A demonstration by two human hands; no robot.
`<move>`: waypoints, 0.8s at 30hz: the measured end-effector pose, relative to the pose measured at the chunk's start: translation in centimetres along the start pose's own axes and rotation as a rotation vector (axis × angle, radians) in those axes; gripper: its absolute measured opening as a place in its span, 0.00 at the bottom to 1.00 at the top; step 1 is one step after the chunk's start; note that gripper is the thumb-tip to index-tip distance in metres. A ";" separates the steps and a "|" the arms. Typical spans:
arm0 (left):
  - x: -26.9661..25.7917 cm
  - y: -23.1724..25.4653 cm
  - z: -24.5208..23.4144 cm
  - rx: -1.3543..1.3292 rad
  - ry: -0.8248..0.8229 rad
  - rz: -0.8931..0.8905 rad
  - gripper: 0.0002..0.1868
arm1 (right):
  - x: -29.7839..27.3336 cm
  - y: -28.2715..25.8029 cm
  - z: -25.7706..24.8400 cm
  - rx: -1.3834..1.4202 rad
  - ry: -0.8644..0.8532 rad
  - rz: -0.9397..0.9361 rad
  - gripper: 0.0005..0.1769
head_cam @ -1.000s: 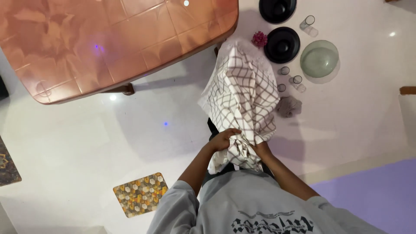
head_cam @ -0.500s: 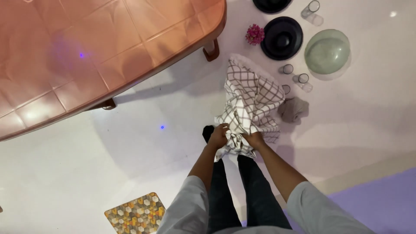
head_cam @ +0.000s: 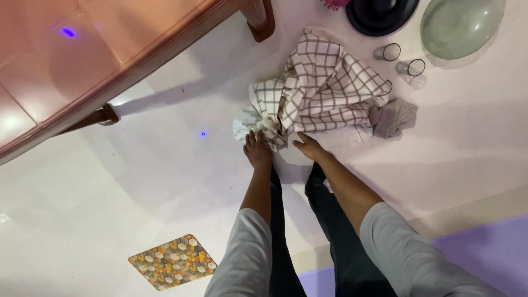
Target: The person removes a checkered tablecloth from a wooden table, folds it into a compact bundle, and then spreads it back out to cover the table surface. The person smooths the cloth with both hands to align the pattern and edges.
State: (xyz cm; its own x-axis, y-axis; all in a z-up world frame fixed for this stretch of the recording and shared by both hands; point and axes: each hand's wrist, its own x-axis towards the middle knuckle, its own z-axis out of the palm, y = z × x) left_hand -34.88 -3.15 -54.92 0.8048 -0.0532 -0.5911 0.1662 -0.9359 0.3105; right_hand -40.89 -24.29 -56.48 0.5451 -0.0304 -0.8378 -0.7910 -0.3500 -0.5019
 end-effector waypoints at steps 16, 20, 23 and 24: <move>-15.6 5.3 -11.7 -0.003 0.064 0.434 0.29 | -19.7 -12.1 -6.1 -0.706 0.263 -0.329 0.38; -18.8 6.2 -17.5 -0.043 0.161 0.398 0.29 | -24.4 -17.3 -7.4 -0.809 0.271 -0.407 0.37; -20.7 5.5 -21.3 -0.089 0.233 0.281 0.30 | -27.6 -20.1 -7.5 -0.871 0.283 -0.472 0.37; -21.4 5.0 -22.3 -0.084 0.275 0.286 0.29 | -28.3 -20.9 -7.5 -0.884 0.294 -0.513 0.36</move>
